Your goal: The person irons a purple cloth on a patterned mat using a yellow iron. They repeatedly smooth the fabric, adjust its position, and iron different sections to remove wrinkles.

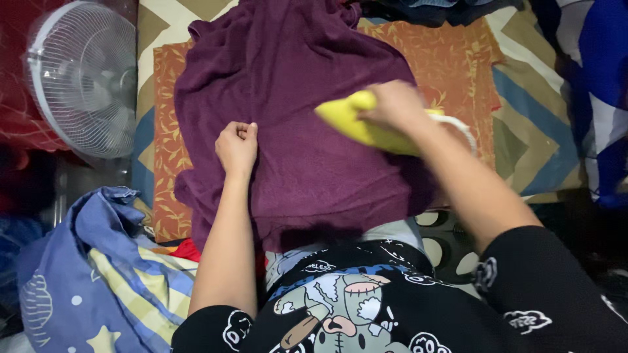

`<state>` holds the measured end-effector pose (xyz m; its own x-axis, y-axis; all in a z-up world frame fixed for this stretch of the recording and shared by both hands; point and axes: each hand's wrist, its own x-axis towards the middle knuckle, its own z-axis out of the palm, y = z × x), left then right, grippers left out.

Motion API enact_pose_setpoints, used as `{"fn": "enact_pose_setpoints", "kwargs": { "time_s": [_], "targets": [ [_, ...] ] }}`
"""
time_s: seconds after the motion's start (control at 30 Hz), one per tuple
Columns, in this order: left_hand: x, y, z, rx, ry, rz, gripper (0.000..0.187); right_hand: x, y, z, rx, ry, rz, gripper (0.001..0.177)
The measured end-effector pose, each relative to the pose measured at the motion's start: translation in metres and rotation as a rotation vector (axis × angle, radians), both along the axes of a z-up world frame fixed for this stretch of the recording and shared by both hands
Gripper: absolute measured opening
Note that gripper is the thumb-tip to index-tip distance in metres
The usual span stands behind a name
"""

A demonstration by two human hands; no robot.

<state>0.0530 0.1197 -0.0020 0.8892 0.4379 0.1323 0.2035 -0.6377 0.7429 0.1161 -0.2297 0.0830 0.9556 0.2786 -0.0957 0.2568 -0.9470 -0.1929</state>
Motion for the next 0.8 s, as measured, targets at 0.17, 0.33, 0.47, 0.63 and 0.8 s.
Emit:
{"fn": "enact_pose_setpoints", "kwargs": {
  "time_s": [0.17, 0.33, 0.47, 0.63, 0.8],
  "targets": [
    [0.000, -0.008, 0.005, 0.020, 0.102, 0.012, 0.022, 0.012, -0.106, -0.010, -0.038, -0.040, -0.371, 0.061],
    [0.009, -0.015, 0.008, 0.053, 0.162, 0.029, 0.025, 0.004, -0.113, -0.003, -0.043, 0.159, -0.023, 0.057],
    [0.011, -0.015, 0.001, 0.072, 0.166, 0.056, 0.023, 0.003, -0.054, 0.003, 0.003, 0.070, 0.071, 0.055],
    [0.014, -0.007, -0.009, -0.020, 0.126, 0.095, 0.022, 0.034, 0.011, 0.005, 0.018, -0.078, -0.083, 0.054],
    [0.006, 0.004, -0.006, -0.152, 0.082, 0.063, 0.020, 0.041, 0.024, 0.014, 0.025, -0.063, -0.094, 0.053]
  ]
}}
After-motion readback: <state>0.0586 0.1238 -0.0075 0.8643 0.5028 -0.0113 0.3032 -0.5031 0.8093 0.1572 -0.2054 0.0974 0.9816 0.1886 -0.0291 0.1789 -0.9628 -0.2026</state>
